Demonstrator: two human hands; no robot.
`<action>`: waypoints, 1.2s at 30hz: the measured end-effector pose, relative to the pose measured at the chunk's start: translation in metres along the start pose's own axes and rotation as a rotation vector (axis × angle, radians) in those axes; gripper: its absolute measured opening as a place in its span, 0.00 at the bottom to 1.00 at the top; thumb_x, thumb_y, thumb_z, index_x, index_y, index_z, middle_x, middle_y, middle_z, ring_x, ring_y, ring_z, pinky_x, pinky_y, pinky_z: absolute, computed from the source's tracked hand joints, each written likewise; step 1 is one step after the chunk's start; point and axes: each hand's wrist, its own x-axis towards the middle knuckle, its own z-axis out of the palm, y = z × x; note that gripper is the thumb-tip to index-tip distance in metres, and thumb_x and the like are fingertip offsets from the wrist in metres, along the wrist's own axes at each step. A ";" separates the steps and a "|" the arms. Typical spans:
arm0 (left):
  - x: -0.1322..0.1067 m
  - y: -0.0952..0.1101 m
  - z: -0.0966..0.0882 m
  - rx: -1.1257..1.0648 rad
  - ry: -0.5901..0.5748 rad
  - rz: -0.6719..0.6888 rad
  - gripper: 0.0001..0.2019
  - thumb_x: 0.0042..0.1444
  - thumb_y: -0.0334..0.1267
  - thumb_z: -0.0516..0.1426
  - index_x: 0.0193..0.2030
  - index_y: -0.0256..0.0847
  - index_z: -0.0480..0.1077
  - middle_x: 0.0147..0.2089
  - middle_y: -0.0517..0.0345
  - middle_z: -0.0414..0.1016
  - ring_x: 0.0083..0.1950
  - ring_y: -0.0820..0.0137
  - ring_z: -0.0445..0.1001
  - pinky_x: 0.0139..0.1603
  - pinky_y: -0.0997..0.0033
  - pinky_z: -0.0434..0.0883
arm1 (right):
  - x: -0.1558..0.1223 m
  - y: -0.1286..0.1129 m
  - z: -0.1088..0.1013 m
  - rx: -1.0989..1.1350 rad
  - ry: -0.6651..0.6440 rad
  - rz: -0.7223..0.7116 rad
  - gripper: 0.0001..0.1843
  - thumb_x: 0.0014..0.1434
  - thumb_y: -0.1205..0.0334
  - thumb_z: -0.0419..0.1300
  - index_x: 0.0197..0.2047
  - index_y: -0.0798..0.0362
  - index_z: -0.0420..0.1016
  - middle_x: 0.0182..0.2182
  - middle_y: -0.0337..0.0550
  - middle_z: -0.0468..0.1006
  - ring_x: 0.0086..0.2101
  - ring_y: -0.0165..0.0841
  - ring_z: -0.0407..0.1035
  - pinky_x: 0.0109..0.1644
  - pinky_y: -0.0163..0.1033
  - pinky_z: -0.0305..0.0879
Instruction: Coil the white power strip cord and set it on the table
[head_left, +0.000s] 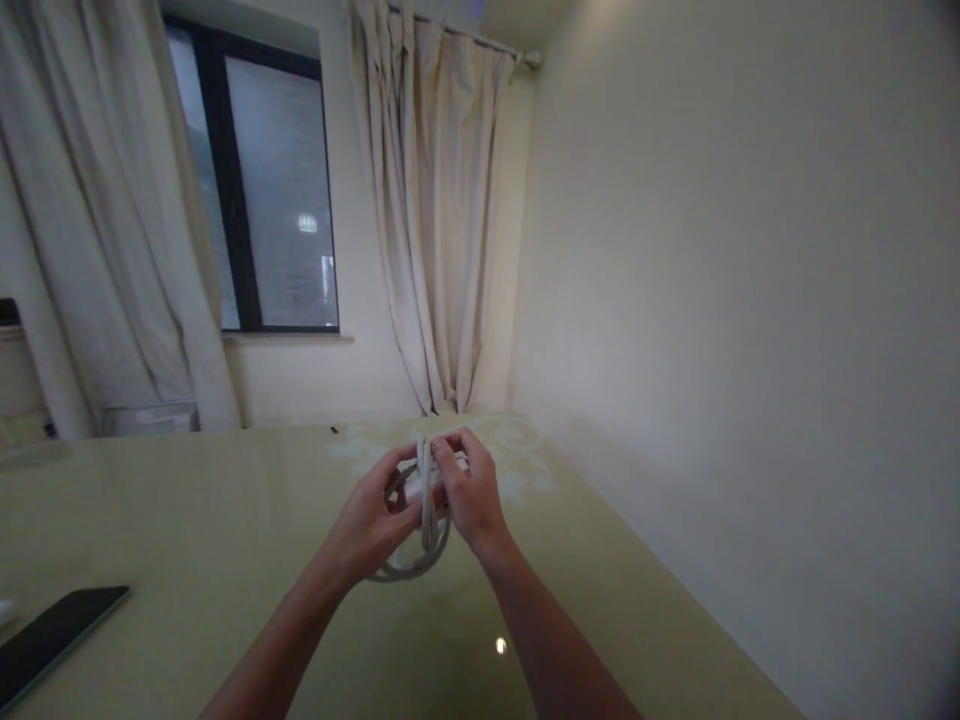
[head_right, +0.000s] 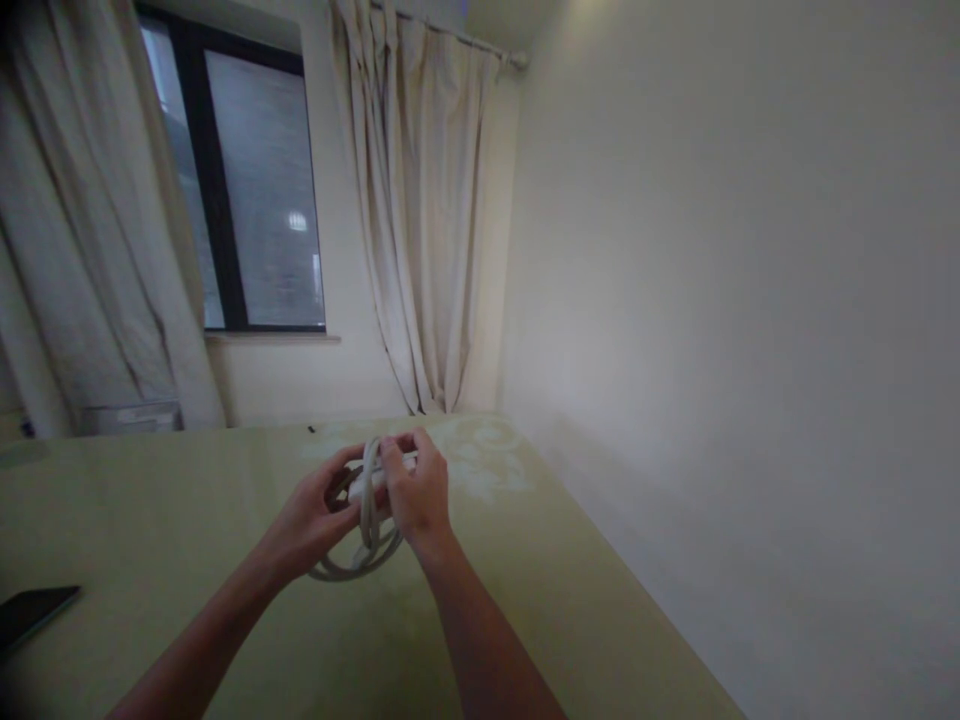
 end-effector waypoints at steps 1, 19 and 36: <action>0.000 0.000 0.001 -0.005 -0.013 0.007 0.32 0.52 0.43 0.68 0.63 0.40 0.68 0.46 0.51 0.80 0.40 0.62 0.79 0.42 0.61 0.79 | -0.001 0.001 0.002 0.021 -0.001 0.009 0.16 0.67 0.47 0.58 0.36 0.50 0.75 0.33 0.41 0.80 0.37 0.37 0.74 0.42 0.39 0.65; 0.005 -0.005 -0.011 0.432 0.082 0.174 0.22 0.54 0.40 0.65 0.56 0.41 0.74 0.54 0.46 0.80 0.56 0.53 0.78 0.58 0.54 0.72 | -0.011 0.004 0.022 0.400 -0.163 0.313 0.21 0.50 0.46 0.74 0.38 0.55 0.84 0.32 0.44 0.84 0.33 0.37 0.76 0.38 0.38 0.71; 0.026 -0.013 -0.062 -0.785 0.904 -0.198 0.04 0.63 0.37 0.64 0.41 0.40 0.74 0.40 0.60 0.78 0.31 0.78 0.73 0.25 0.82 0.66 | 0.030 0.029 -0.021 0.681 0.449 0.375 0.10 0.57 0.55 0.67 0.40 0.50 0.78 0.40 0.43 0.82 0.24 0.24 0.61 0.28 0.32 0.65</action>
